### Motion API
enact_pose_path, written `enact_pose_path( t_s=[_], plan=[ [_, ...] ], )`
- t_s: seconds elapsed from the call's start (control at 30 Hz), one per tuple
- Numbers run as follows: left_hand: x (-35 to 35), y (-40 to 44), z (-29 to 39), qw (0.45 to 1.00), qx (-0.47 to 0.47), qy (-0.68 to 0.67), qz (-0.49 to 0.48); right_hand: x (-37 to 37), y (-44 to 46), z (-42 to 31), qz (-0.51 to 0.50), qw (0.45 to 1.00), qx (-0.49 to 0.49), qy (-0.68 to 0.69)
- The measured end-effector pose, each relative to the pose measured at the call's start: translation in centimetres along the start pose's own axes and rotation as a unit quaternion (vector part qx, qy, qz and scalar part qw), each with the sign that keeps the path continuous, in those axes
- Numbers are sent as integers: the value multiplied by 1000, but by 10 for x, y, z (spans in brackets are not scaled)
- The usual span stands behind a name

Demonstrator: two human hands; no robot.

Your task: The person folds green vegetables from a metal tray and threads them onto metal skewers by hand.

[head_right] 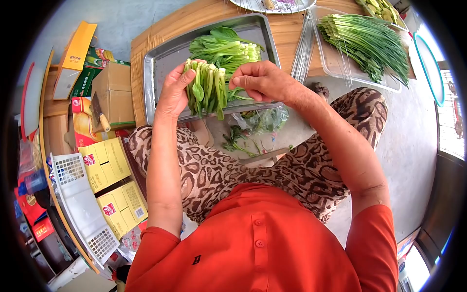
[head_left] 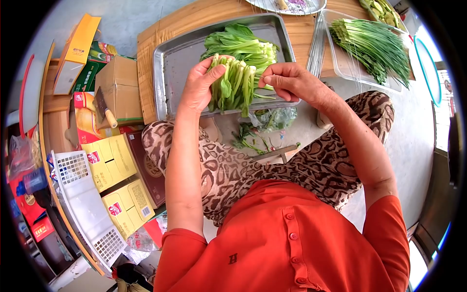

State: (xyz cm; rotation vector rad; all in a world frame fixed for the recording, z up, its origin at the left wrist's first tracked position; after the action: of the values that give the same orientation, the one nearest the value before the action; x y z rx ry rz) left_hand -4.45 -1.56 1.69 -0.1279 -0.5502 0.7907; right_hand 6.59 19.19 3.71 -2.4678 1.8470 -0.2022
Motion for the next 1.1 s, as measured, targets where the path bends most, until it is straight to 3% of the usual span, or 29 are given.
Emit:
enact_pose_path(
  t_s=[0.6, 1.1],
  plan=[
    [9, 0, -13, 997, -60, 20, 47, 4, 3, 8, 12, 999, -2, -30],
    [4, 1, -13, 996, -53, 50, 45, 4, 6, 8, 18, 1000, 9, -23]
  ],
)
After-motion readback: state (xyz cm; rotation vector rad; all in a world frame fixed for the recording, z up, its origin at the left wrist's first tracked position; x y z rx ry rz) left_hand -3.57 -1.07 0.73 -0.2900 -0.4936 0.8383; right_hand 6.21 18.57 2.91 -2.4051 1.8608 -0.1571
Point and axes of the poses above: each hand's wrist, its own y-axis towards the middle knuckle, its own x-axis out of the palm, z = x × y, the point moved 2 cm from there along y, towards the middle knuckle, and after that the axes turned 10 degrees about -x, right-handed, at the moved point
